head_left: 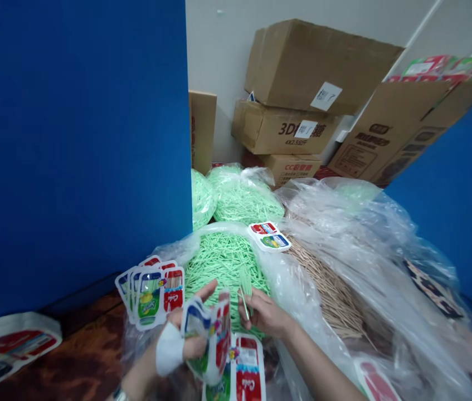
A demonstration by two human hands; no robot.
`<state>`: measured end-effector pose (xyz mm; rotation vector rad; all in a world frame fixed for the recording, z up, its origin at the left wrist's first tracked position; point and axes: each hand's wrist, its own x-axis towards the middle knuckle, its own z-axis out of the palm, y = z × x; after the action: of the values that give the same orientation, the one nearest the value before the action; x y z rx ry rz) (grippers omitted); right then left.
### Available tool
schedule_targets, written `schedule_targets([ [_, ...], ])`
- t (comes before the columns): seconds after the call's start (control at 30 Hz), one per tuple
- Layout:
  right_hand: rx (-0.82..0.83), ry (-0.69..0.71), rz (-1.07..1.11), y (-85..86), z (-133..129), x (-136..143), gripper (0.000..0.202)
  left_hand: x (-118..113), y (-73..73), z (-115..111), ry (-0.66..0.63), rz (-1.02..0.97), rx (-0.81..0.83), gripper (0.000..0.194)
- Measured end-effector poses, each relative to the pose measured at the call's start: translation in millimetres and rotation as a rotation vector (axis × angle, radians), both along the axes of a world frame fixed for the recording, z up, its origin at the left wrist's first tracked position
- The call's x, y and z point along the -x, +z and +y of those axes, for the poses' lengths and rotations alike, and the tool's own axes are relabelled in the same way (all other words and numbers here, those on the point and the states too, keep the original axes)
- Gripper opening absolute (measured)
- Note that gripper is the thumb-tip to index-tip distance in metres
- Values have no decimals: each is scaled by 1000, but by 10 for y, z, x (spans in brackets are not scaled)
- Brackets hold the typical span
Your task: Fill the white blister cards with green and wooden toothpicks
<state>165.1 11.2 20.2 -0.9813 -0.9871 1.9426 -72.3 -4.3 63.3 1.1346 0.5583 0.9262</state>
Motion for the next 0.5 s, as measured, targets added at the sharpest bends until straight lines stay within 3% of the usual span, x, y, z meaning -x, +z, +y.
schedule_targets([
  [0.07,19,99,38,16,-40,16,28,-56,52,66,12,-159,155,75],
  [0.17,65,200,85,18,-88,79,30,-189,50,99,25,-211,330,64],
  [0.27,120,268,162,-1,-126,156,38,-313,3,97,30,-181,404,55],
  [0.5,128,159,135,-12,-178,250,43,-365,-24,120,6,-203,424,43],
])
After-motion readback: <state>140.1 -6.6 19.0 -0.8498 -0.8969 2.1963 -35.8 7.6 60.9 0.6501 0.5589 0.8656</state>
